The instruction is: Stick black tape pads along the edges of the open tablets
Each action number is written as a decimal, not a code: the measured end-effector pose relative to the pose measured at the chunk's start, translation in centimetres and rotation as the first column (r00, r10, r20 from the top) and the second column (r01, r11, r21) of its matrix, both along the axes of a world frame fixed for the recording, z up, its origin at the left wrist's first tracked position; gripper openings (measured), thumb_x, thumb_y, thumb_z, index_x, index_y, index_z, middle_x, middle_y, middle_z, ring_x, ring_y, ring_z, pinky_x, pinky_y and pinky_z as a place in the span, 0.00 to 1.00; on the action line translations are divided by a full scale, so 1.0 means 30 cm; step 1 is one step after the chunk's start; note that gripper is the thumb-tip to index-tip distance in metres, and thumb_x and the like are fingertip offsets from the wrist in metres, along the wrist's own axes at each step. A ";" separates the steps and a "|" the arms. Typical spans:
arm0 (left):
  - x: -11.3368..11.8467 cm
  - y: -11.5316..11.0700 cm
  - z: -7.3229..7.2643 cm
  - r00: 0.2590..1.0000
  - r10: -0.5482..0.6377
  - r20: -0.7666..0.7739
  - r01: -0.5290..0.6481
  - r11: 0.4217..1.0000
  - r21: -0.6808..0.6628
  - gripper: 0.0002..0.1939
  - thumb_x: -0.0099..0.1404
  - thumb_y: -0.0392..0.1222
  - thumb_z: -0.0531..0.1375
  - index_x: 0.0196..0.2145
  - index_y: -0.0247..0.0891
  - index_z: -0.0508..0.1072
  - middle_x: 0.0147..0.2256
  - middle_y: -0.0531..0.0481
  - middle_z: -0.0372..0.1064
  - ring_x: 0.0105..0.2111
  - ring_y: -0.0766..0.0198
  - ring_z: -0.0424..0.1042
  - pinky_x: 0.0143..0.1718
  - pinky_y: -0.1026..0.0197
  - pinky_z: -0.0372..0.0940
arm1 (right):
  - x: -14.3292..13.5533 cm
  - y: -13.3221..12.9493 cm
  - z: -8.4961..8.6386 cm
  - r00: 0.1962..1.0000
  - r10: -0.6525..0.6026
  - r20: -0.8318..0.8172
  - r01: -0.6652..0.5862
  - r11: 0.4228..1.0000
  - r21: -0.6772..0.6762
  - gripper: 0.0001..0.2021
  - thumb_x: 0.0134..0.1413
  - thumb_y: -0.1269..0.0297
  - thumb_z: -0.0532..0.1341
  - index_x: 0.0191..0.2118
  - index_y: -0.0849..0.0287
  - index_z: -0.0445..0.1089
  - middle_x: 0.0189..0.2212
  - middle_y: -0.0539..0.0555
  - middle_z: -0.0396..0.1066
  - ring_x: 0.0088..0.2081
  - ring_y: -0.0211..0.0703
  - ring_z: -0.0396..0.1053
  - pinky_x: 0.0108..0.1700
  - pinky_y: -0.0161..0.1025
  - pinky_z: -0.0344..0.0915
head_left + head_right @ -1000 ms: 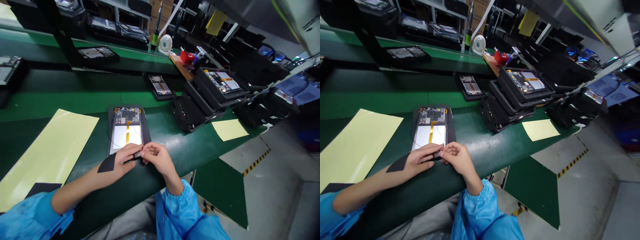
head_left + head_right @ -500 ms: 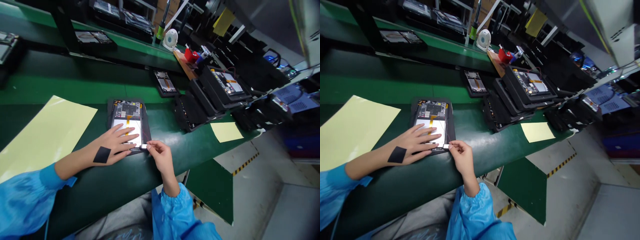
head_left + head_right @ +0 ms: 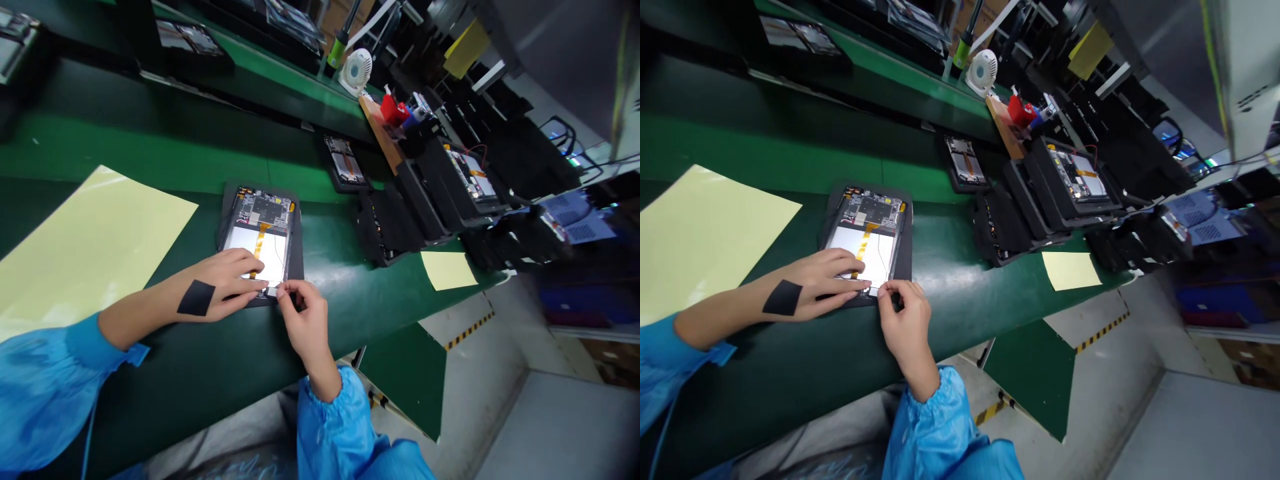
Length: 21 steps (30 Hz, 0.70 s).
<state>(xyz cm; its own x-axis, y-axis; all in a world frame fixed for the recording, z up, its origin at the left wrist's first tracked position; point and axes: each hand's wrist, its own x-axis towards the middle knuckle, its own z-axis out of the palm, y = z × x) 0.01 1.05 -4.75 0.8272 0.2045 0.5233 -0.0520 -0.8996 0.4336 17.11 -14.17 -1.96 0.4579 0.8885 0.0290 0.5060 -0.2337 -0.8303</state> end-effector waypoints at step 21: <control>0.049 -0.138 -0.003 0.962 0.248 -0.114 -0.239 0.967 0.085 0.15 0.77 0.36 0.49 0.43 0.35 0.76 0.39 0.43 0.71 0.40 0.55 0.68 0.44 0.54 0.65 | 0.005 -0.010 -0.041 0.926 0.042 0.376 -0.104 0.984 0.145 0.15 0.67 0.63 0.62 0.56 0.57 0.68 0.44 0.57 0.71 0.47 0.48 0.68 0.51 0.45 0.66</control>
